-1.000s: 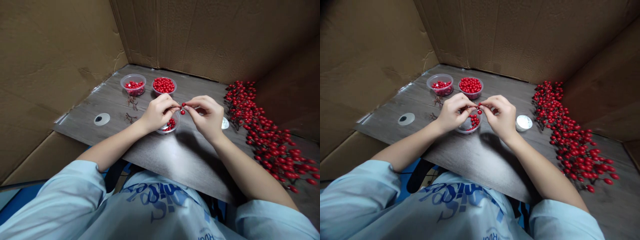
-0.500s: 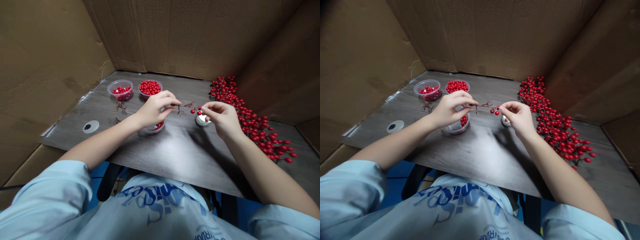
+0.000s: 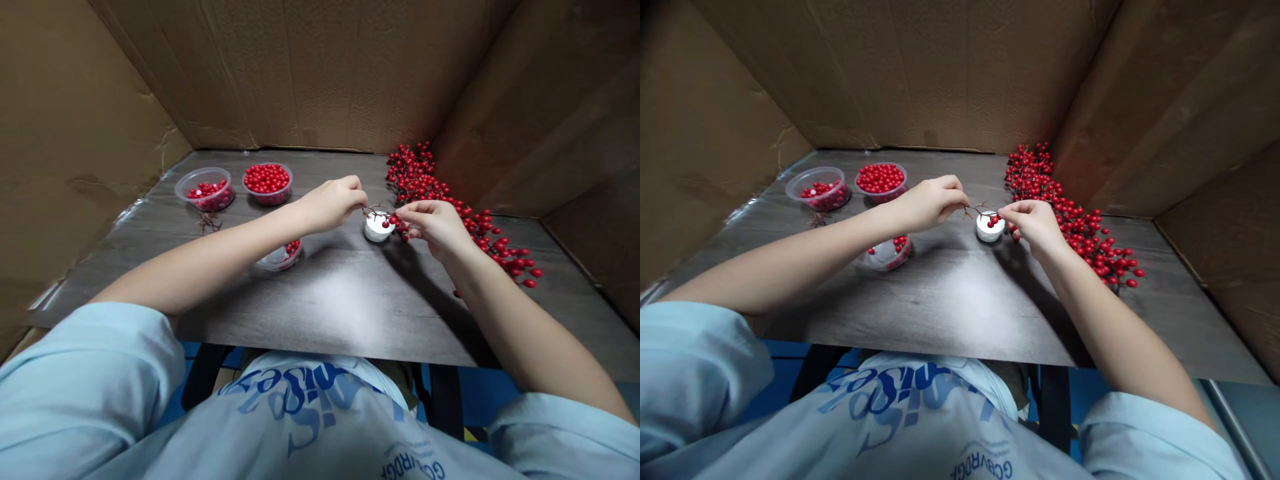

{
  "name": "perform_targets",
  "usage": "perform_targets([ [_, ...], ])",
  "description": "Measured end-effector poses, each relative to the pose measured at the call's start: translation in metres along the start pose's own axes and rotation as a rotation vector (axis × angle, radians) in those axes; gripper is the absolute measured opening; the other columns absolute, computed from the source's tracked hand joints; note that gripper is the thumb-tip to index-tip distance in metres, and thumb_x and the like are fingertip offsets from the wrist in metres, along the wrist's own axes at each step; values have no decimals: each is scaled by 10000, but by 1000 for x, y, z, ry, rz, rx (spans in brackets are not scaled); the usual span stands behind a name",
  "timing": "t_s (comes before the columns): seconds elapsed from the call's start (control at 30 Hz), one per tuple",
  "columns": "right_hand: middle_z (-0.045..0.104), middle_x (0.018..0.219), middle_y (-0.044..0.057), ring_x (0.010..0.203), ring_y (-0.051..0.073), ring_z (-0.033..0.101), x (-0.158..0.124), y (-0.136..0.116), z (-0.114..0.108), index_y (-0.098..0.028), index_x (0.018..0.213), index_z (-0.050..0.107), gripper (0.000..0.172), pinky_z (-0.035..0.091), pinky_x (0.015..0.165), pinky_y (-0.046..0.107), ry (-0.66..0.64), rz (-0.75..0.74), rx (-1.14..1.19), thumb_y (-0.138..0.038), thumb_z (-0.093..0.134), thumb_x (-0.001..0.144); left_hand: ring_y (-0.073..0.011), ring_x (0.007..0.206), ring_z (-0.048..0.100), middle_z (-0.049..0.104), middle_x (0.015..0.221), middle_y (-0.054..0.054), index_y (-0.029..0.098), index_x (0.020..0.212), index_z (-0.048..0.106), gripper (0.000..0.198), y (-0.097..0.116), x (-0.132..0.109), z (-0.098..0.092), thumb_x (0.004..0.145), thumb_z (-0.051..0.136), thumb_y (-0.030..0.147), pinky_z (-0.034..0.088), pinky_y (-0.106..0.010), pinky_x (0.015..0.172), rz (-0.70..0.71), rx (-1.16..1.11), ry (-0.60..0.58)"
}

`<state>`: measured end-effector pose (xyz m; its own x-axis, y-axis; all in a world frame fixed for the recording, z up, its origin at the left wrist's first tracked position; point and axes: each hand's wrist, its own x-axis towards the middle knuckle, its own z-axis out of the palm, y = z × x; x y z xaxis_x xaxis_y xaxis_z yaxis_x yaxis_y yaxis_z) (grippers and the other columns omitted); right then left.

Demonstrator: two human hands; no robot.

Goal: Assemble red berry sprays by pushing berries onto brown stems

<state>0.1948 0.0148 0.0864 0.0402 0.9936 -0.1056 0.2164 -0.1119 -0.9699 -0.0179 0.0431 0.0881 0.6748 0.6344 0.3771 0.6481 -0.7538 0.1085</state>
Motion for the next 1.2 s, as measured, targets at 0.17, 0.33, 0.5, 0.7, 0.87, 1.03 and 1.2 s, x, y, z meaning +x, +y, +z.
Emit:
perform_targets([
  [0.17,567,550,31,429,52,437,1,-2,-7,-97,633,642,75,297,356,158,76,47,-147,-154,689,647,-139,765,549,589,957,-81,163,986,682,287,4,22,10,849,430,151,401,-258,678,2,104,-151],
  [0.33,543,518,23,421,46,422,9,6,-12,-87,610,641,59,283,350,150,59,112,-184,-122,681,635,-131,749,546,585,926,-86,162,971,692,297,7,33,11,829,435,118,384,-247,671,47,150,-225],
  [0.5,523,505,4,426,50,429,16,16,-14,-101,634,641,63,298,367,156,56,149,-190,-132,695,629,-146,737,545,576,895,-90,167,955,693,308,10,41,13,836,416,105,371,-261,654,83,169,-287],
  [0.7,525,506,12,426,55,431,18,21,-16,-100,619,634,58,313,369,158,36,155,-206,-126,671,655,-142,721,542,580,888,-90,168,925,694,292,11,48,19,842,417,126,353,-259,633,148,209,-296],
  [0.87,575,579,28,435,47,431,16,20,-13,-88,674,655,59,310,379,162,48,121,-271,-142,653,696,-136,709,528,582,872,-90,155,898,694,264,8,49,25,843,436,145,334,-258,615,162,197,-287],
  [1.03,565,545,17,414,50,415,15,17,-9,-92,653,646,54,295,378,177,37,101,-321,-131,651,691,-138,722,531,582,881,-94,147,884,689,262,6,49,27,852,429,152,335,-258,621,169,194,-293],
  [1.2,545,515,-2,401,49,419,17,17,-7,-96,630,633,55,303,391,181,28,65,-338,-118,655,677,-137,716,533,590,889,-94,144,878,683,253,6,47,28,853,432,159,333,-257,618,154,188,-322],
])
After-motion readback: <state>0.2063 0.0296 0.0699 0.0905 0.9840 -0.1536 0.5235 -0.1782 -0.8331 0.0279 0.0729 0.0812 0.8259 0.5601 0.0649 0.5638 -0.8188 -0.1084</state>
